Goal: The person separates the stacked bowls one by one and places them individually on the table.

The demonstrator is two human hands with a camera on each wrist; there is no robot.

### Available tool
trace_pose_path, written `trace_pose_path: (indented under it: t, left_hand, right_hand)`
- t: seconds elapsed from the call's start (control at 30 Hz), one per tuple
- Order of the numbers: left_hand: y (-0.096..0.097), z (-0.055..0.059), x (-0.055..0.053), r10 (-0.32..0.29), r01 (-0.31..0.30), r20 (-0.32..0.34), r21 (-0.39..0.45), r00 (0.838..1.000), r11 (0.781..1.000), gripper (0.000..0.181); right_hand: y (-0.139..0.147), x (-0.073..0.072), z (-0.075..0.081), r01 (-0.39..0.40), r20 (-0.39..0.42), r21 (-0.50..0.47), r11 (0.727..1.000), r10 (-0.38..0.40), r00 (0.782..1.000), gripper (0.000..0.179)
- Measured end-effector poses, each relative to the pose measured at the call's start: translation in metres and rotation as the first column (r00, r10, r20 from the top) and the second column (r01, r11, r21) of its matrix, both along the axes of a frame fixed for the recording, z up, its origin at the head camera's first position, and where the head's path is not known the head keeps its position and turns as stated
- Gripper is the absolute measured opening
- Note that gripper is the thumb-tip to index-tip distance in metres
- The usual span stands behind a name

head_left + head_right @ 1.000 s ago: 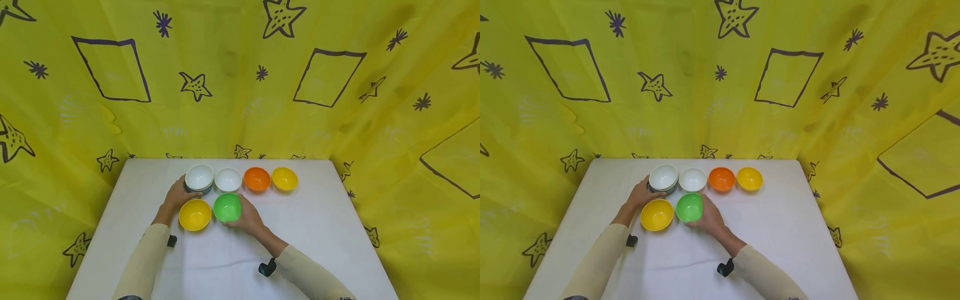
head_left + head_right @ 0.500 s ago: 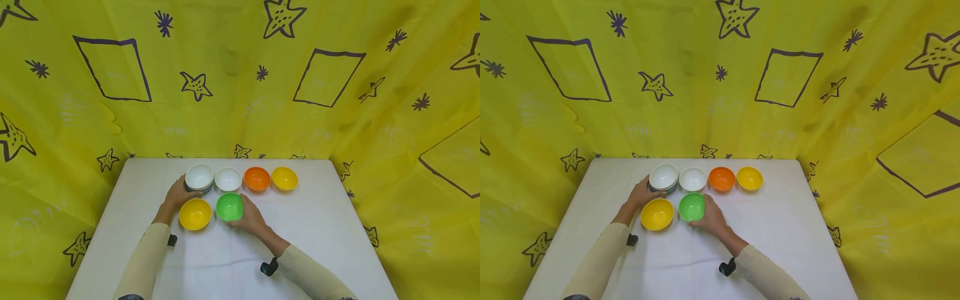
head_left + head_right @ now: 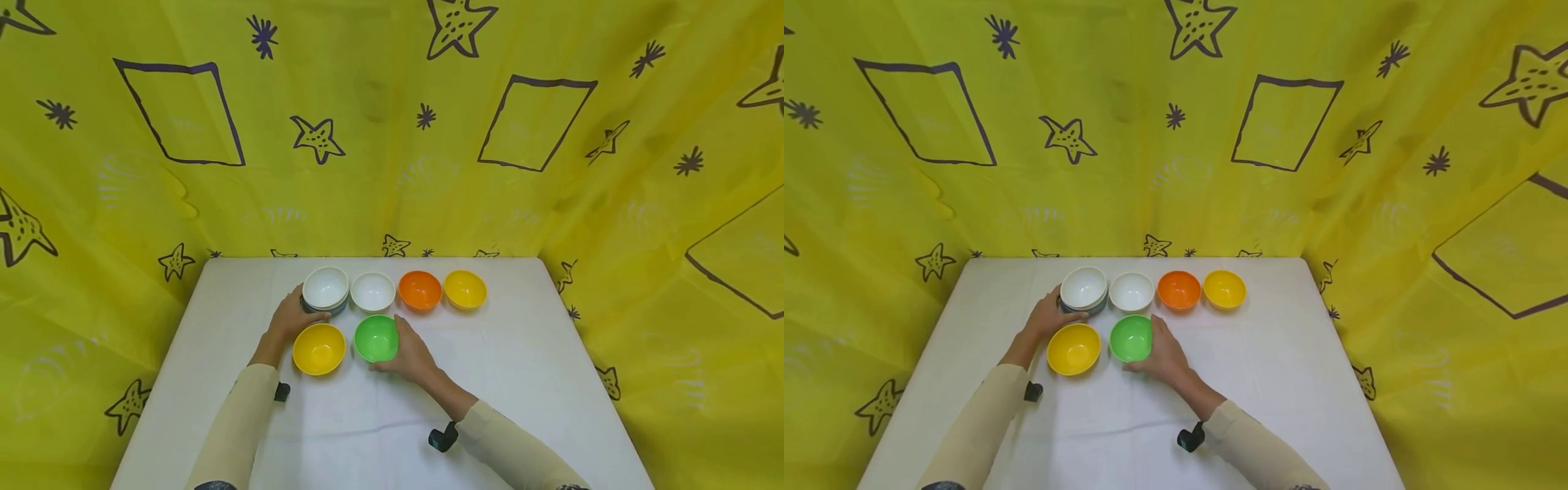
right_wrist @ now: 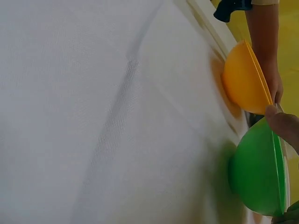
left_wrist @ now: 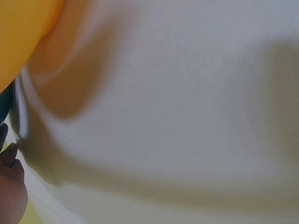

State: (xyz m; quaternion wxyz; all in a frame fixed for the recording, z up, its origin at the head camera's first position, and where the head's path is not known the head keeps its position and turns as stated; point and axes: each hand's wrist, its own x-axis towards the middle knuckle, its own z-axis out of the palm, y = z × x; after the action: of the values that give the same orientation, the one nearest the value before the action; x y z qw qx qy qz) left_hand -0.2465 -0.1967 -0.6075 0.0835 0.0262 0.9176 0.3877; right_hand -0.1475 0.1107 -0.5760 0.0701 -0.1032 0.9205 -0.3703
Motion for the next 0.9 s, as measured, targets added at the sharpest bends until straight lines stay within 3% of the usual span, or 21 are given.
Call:
trace_pose_path:
  t: [0.23,0.43,0.9]
  left_hand:
    - [0.0,0.0,0.0,-0.001,0.001,-0.004,0.0,1.0,1.0,0.114]
    - [-0.001,-0.002,-0.001,-0.002,0.002,-0.002,0.002,1.0,1.0,0.115]
    - [0.0,0.002,-0.001,-0.005,0.005,0.011,-0.007,1.0,1.0,0.113]
  right_hand:
    - [-0.006,-0.009,0.008,0.022,-0.105,-0.008,1.0,-0.023,0.994,0.133]
    - [-0.022,-0.023,0.026,0.027,-0.125,-0.025,0.999,-0.03,0.992,0.119]
    - [-0.072,-0.085,0.062,0.006,-0.18,0.026,1.0,-0.001,0.984,0.122]
